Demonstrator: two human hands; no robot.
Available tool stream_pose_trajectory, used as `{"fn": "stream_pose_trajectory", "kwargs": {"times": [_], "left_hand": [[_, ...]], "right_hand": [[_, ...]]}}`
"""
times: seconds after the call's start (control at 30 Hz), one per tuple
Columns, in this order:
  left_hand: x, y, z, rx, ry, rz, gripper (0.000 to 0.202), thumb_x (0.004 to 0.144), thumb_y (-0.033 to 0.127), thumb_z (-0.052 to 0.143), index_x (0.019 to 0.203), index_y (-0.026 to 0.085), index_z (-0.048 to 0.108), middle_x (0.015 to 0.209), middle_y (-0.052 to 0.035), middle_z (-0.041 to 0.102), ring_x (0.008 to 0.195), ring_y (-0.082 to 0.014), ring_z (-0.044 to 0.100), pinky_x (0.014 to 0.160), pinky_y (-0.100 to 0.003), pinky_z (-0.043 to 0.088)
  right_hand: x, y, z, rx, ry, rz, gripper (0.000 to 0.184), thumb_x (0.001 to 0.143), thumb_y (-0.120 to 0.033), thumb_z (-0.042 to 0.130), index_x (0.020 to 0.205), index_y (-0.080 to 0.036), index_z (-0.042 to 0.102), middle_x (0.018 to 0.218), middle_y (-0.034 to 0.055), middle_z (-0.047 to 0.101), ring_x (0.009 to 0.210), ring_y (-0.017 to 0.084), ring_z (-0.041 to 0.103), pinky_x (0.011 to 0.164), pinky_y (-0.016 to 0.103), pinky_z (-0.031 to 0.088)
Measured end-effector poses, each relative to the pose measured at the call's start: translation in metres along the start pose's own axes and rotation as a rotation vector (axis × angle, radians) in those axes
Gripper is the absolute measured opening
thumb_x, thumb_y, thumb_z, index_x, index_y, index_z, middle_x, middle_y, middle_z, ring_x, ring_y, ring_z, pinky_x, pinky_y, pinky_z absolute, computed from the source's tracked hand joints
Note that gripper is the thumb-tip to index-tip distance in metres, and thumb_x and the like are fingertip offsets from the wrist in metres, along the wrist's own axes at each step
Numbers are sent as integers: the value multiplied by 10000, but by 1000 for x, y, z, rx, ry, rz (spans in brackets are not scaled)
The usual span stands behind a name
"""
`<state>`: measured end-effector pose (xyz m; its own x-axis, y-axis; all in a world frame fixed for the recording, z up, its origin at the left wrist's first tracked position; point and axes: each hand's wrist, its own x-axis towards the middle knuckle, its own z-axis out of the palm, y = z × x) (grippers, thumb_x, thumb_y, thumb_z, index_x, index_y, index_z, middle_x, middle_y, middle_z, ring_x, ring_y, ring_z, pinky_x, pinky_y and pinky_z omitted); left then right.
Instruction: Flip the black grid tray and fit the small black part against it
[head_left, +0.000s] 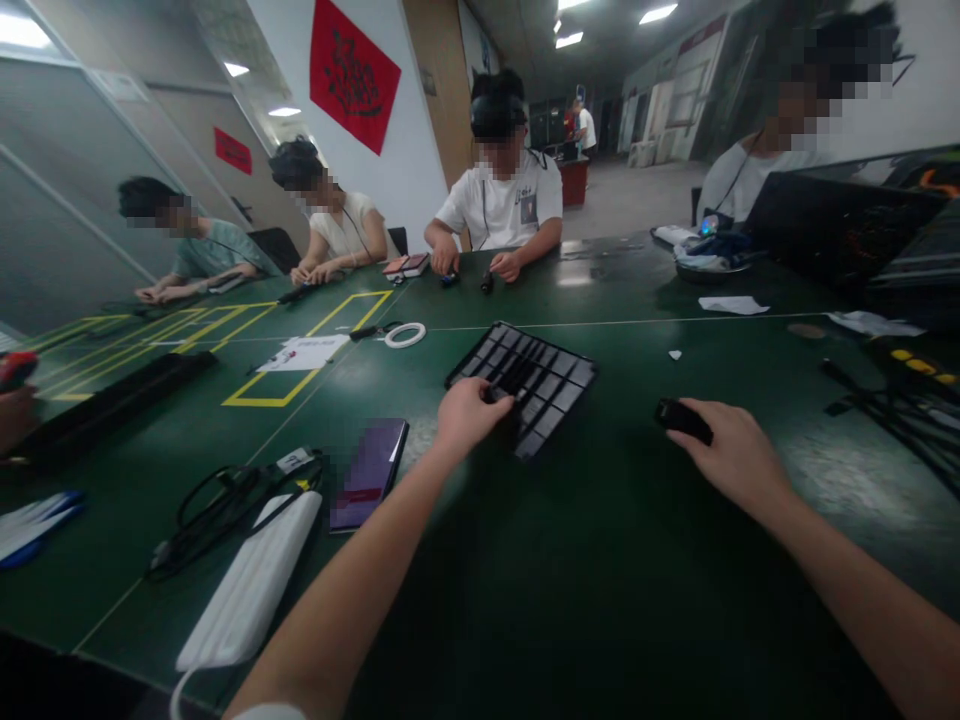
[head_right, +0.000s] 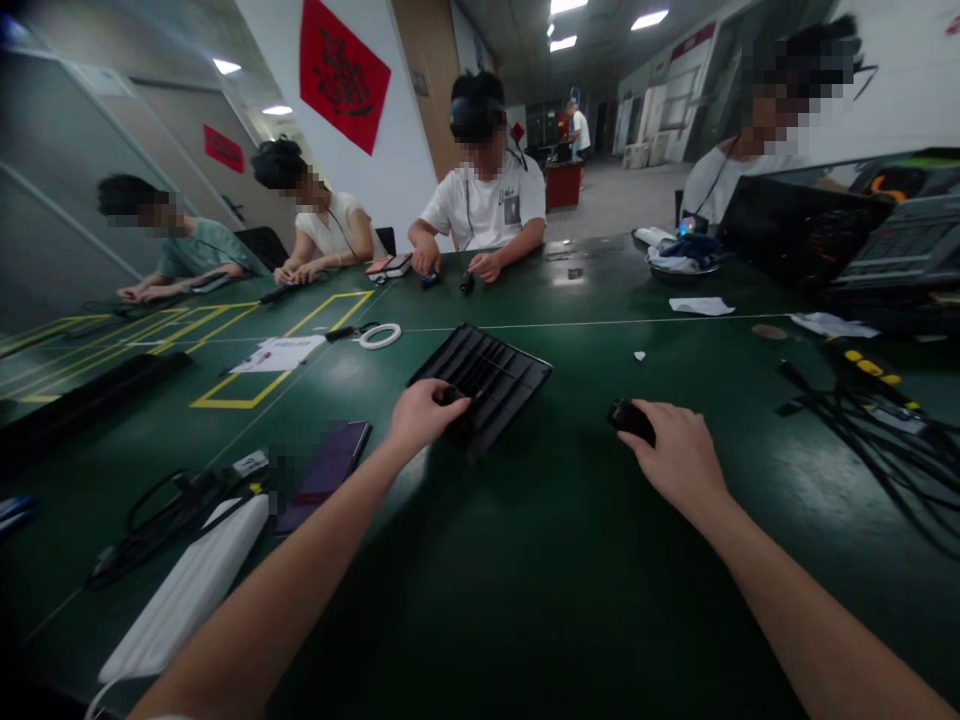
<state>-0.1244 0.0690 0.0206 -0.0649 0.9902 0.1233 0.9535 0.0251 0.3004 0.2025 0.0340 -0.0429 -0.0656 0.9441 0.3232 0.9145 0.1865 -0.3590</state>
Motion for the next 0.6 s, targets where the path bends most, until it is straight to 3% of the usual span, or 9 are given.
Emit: {"fn": "stream_pose_trajectory", "kwargs": {"times": [0.13,0.23,0.33,0.47,0.6], "left_hand": [[37,-33,-4,113,-19,-170,402,718,506,516,768,131,655,814,-119,658,786,-247,616,601,-279,435],[53,-42,-4,169,-38,-222,411,694,496,548,796,116,667,875,-161,661,851,-289,617,647,-306,458],[60,-40,-5,194,-52,-208,374,674,434,594,829,101,669,942,-190,649,927,-316,596,717,-332,461],[47,-21,-2,150,-64,-127,347,704,405,584,834,93,662,936,-182,643,921,-303,592,737,-336,457],[1,15,16,8,-78,47,418,753,484,535,988,148,616,960,-91,638,887,-206,592,737,-269,452]], "right_hand": [[0,9,4,-244,-17,108,581,770,-497,288,1167,-107,455,1161,160,482,1108,364,370,860,706,219],[-1,8,7,-352,23,125,659,778,-534,237,1228,-77,385,1234,170,422,1199,362,259,900,699,179],[0,8,7,-275,-88,186,682,749,-539,261,1211,-60,412,1221,188,432,1189,385,260,903,720,111],[0,3,8,-17,-70,121,601,733,-489,329,1148,-82,482,1141,171,492,1126,355,355,952,681,74],[-7,-19,13,189,-98,-28,471,771,-488,407,1147,-211,469,1123,41,521,1093,214,419,1010,505,254]]}}
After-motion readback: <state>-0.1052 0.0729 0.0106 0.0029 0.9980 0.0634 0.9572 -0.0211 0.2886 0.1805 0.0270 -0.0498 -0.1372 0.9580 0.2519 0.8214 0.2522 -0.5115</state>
